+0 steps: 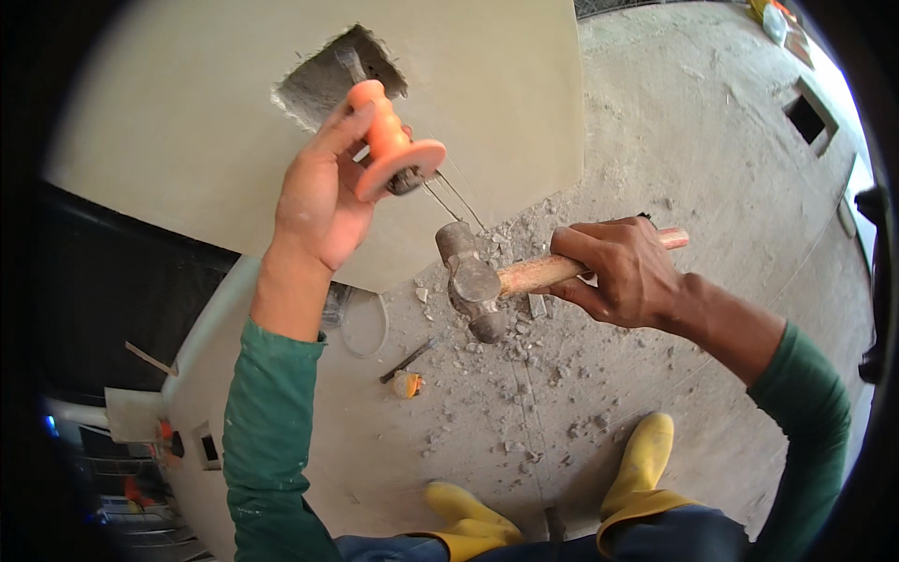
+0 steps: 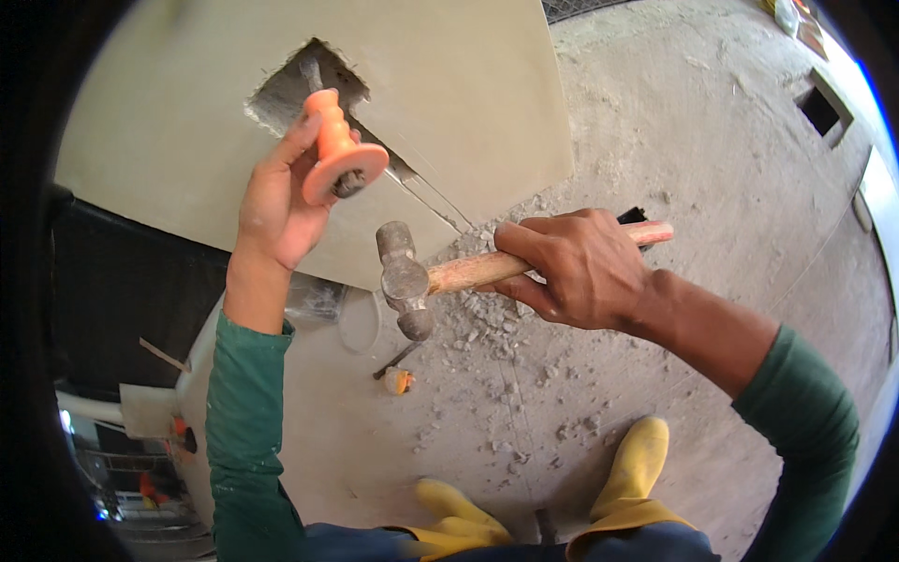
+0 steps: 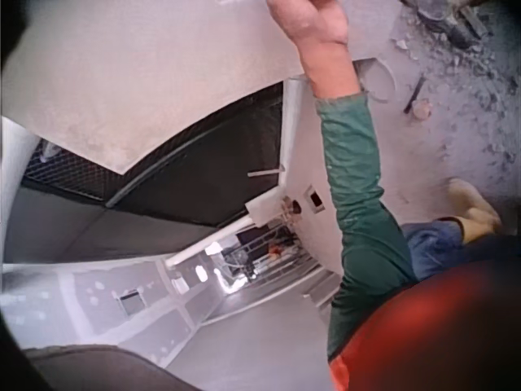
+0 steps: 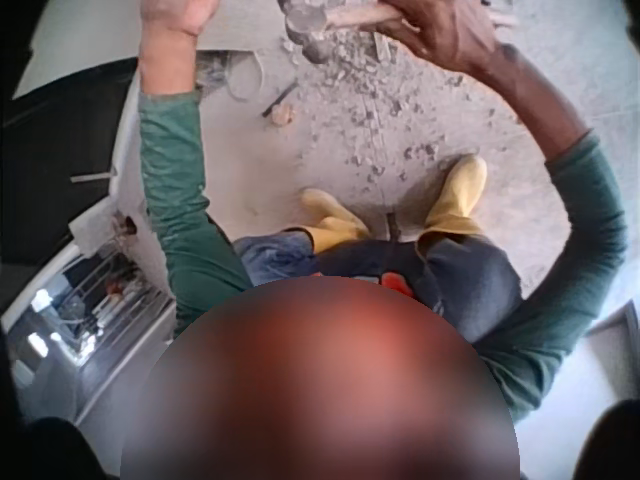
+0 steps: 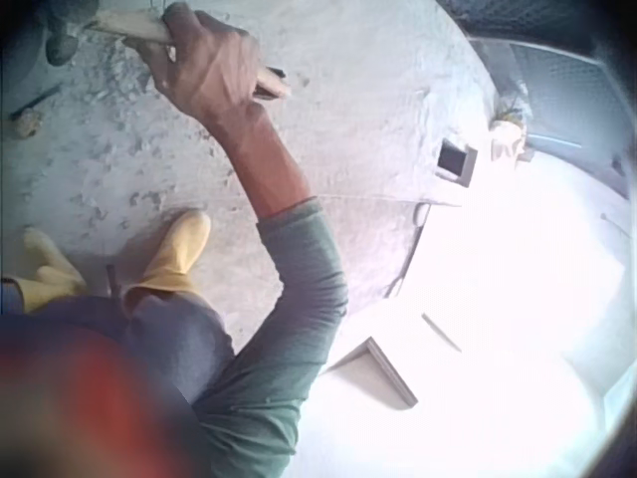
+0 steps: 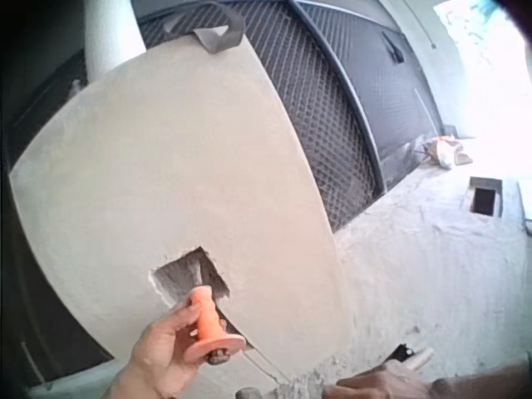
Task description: The person uses a hammer and chisel to chip away at a rectangular section of a wall, creating a hole. The person briefly places a black electrical box into the hole to check fit, then continues chiseling to enlarge the opening.
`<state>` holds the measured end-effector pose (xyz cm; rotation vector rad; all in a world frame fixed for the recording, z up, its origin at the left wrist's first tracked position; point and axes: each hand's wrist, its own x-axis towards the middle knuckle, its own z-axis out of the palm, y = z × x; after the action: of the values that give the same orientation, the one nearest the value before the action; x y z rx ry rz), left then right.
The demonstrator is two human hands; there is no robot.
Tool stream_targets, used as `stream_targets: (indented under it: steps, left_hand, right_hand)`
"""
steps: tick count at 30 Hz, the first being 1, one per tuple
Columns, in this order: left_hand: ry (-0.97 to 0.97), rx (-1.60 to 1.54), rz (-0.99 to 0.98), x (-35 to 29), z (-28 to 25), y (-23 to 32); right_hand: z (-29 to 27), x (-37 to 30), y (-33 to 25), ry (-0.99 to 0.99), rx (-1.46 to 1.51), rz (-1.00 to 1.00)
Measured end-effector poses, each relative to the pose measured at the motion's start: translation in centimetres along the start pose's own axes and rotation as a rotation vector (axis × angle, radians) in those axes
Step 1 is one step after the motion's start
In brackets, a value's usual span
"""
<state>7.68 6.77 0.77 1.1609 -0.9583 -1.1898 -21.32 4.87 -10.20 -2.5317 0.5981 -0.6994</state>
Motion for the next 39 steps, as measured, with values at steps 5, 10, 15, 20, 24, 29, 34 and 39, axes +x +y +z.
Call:
stream_targets:
  steps: [5,10,15,20,24,29,34,39]
  left_hand:
    - [-0.008,-0.068,0.088,0.9,-0.4,0.4]
    - [-0.064,-0.128,0.046,1.5,-0.5,0.7]
    - [-0.051,-0.21,0.063,1.8,-0.5,1.6]
    - [-0.066,-0.232,0.031,2.3,-0.4,2.0]
    - [-0.078,-0.261,0.039,2.6,-0.8,2.3]
    - [-0.136,-0.26,0.013,2.6,-1.1,2.5]
    - [-0.076,-0.195,0.033,2.1,-0.7,1.7]
    - [-0.049,-0.131,0.012,1.5,-0.2,0.6]
  right_hand:
    - [-0.4,-0.4,-0.6,-0.002,-0.084,-0.076]
    - [-0.7,1.4,-1.0,0.159,-0.246,-0.431]
    - [-2.0,4.4,0.4,0.299,-0.325,-0.521]
    - [-2.4,5.1,0.7,0.292,-0.296,-0.086]
    - [-3.1,5.3,0.1,0.437,-0.215,-0.511]
    - [-3.0,6.1,-0.4,0.297,-0.276,-0.107]
    - [-2.6,5.3,-0.5,0.407,-0.205,-0.511]
    - [-2.2,4.9,-0.8,0.394,-0.227,-0.47]
